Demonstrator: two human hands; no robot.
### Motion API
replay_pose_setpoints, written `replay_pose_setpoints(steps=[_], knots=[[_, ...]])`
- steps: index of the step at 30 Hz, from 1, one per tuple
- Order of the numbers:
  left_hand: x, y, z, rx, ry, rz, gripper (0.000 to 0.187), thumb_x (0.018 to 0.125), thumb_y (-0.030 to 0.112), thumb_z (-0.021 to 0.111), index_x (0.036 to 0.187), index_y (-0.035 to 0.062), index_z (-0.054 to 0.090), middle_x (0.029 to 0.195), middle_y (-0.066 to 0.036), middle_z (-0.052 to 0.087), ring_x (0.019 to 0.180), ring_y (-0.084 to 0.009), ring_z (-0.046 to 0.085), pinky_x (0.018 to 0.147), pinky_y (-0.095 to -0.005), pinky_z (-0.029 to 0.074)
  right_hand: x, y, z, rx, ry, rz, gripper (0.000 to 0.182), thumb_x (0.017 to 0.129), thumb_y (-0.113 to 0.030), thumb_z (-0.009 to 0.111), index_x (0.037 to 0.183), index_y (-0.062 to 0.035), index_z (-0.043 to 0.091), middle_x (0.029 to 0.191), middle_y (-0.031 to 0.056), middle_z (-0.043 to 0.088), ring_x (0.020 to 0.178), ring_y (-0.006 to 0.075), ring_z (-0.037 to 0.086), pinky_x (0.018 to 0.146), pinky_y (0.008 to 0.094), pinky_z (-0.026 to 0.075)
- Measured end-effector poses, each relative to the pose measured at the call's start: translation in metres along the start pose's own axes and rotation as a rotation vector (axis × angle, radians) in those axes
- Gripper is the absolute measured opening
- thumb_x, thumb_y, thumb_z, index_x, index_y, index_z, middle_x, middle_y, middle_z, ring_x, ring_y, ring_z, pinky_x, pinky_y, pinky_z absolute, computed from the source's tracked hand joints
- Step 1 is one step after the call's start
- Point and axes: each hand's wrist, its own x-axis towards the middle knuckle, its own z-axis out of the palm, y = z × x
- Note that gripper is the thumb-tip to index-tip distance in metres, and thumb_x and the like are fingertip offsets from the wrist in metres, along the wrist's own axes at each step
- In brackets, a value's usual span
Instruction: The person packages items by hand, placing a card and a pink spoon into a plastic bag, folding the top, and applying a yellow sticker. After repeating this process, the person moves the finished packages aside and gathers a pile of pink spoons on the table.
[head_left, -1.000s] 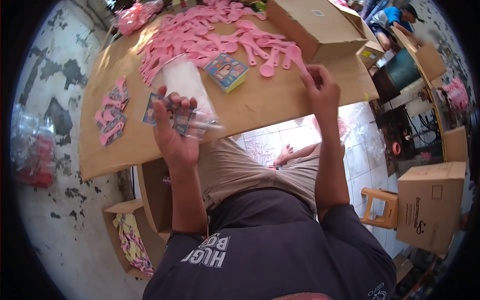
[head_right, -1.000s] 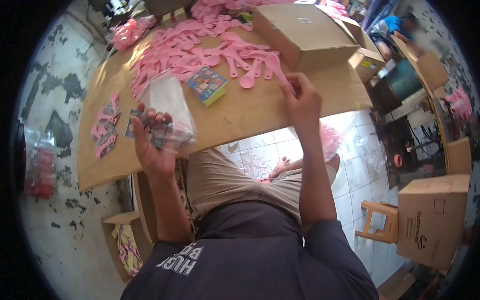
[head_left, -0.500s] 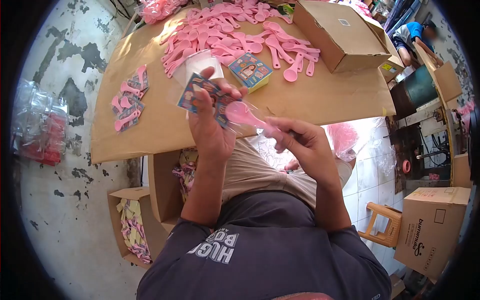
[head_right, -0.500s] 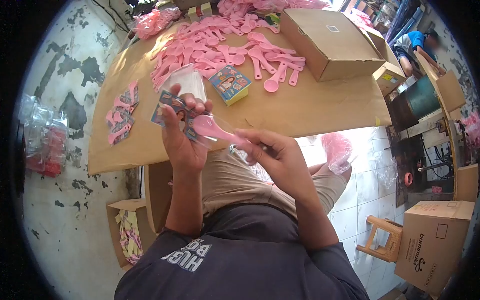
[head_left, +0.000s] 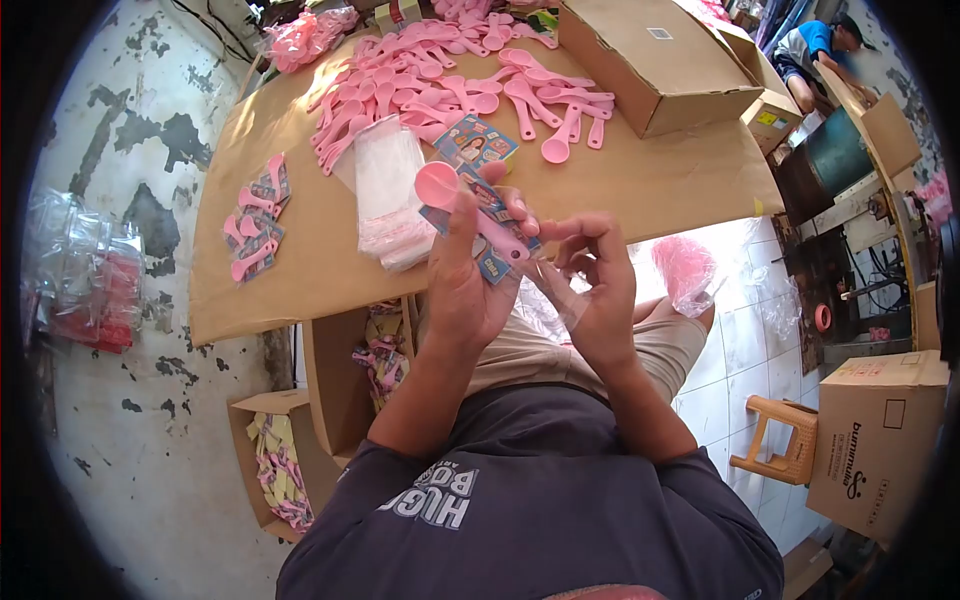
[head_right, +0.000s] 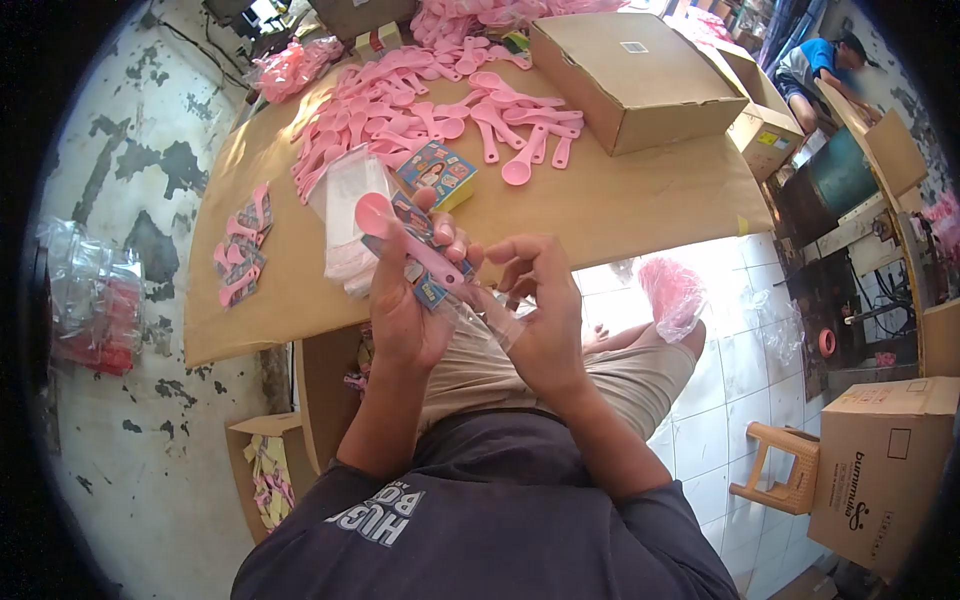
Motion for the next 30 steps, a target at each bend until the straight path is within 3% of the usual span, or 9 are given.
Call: replay_pose_setpoints(steps=[3,5,7,10,14,19,25,29,30], knots=[[0.002,-0.001,-0.004,-0.026,0.04,-0.052,0.044,0.11,0.033,0.052,0.142,0.0029,0.048,0.101,-0.007,0.058,0.093,-0.0177,0.061,0.093,-0.038,0.055,0.0,-0.01,-0.001,-0.187,0.145,-0.297,0.028,0.081,-0.008,0.084,0.105,-0.0071,0.07,0.117,0.009,0.062,0.089,0.017,0.059,0.07,0.0286,0.049],[0.004,0.003,-0.011,-0.074,0.063,-0.148,0.04,0.11,0.027,0.052,0.141,0.0019,0.049,0.103,-0.008,0.06,0.094,-0.0191,0.063,0.098,-0.0405,0.055,0.0,-0.007,-0.016,-0.587,0.012,-0.649,0.026,0.076,-0.009,0.084,0.1,-0.0132,0.076,0.122,0.0088,0.061,0.102,0.025,0.057,0.079,0.0351,0.049],[0.006,0.01,-0.018,-0.108,0.06,-0.166,0.041,0.109,0.026,0.053,0.142,0.0015,0.048,0.107,-0.01,0.062,0.098,-0.0211,0.065,0.102,-0.0419,0.054,-0.003,-0.017,-0.025,-0.607,-0.085,-0.722,0.02,0.075,-0.012,0.082,0.095,-0.017,0.08,0.122,0.0096,0.063,0.108,0.0273,0.057,0.084,0.0376,0.048],[0.006,0.022,-0.021,-0.134,0.075,-0.205,0.044,0.108,0.026,0.055,0.143,0.0,0.047,0.12,-0.015,0.064,0.111,-0.0264,0.066,0.109,-0.0448,0.05,-0.002,-0.017,-0.038,-0.296,0.0,-0.613,0.016,0.085,-0.012,0.075,0.1,-0.012,0.08,0.122,0.0144,0.065,0.109,0.0277,0.059,0.084,0.0379,0.048],[0.005,0.027,-0.01,-0.152,0.07,-0.253,0.051,0.11,0.031,0.05,0.146,-0.0034,0.042,0.145,-0.025,0.054,0.137,-0.035,0.053,0.117,-0.0486,0.043,0.018,-0.012,-0.042,-0.68,0.004,-0.577,0.032,0.085,-0.01,0.076,0.117,-0.0142,0.077,0.138,0.0131,0.061,0.123,0.0319,0.054,0.098,0.0435,0.046],[-0.001,0.021,0.001,-0.088,0.006,-0.332,0.055,0.112,0.036,0.041,0.15,-0.0034,0.039,0.151,-0.025,0.049,0.141,-0.033,0.049,0.118,-0.0441,0.041,0.029,-0.026,-0.017,-0.81,-0.182,-0.664,0.05,0.073,-0.007,0.081,0.12,-0.0256,0.077,0.147,0.0115,0.054,0.138,0.0355,0.045,0.113,0.0489,0.039],[-0.001,0.019,-0.007,-0.124,-0.047,-0.372,0.064,0.11,0.041,0.044,0.156,-0.002,0.033,0.153,-0.023,0.047,0.144,-0.0316,0.046,0.118,-0.0445,0.04,0.044,-0.027,-0.017,-0.388,-0.18,-0.687,0.038,0.072,-0.004,0.08,0.108,-0.0166,0.08,0.13,0.0109,0.067,0.13,0.0323,0.055,0.107,0.0452,0.046],[0.001,0.031,-0.005,0.185,-0.094,-0.215,0.069,0.108,0.043,0.048,0.158,0.0002,0.031,0.156,-0.024,0.044,0.143,-0.0314,0.047,0.118,-0.0435,0.039,0.032,-0.025,-0.025,-0.177,0.0,-0.334,0.029,0.084,-0.006,0.08,0.113,-0.0038,0.074,0.109,0.0105,0.075,0.103,0.0247,0.069,0.089,0.0352,0.053],[0.001,0.032,-0.006,0.194,-0.147,-0.21,0.064,0.107,0.035,0.054,0.157,-0.0001,0.035,0.154,-0.022,0.049,0.136,-0.0264,0.054,0.113,-0.0399,0.044,0.036,-0.025,-0.026,-0.296,-0.042,-0.426,0.042,0.089,-0.01,0.08,0.128,-0.0035,0.066,0.095,0.008,0.074,0.085,0.0166,0.068,0.078,0.0294,0.052]])
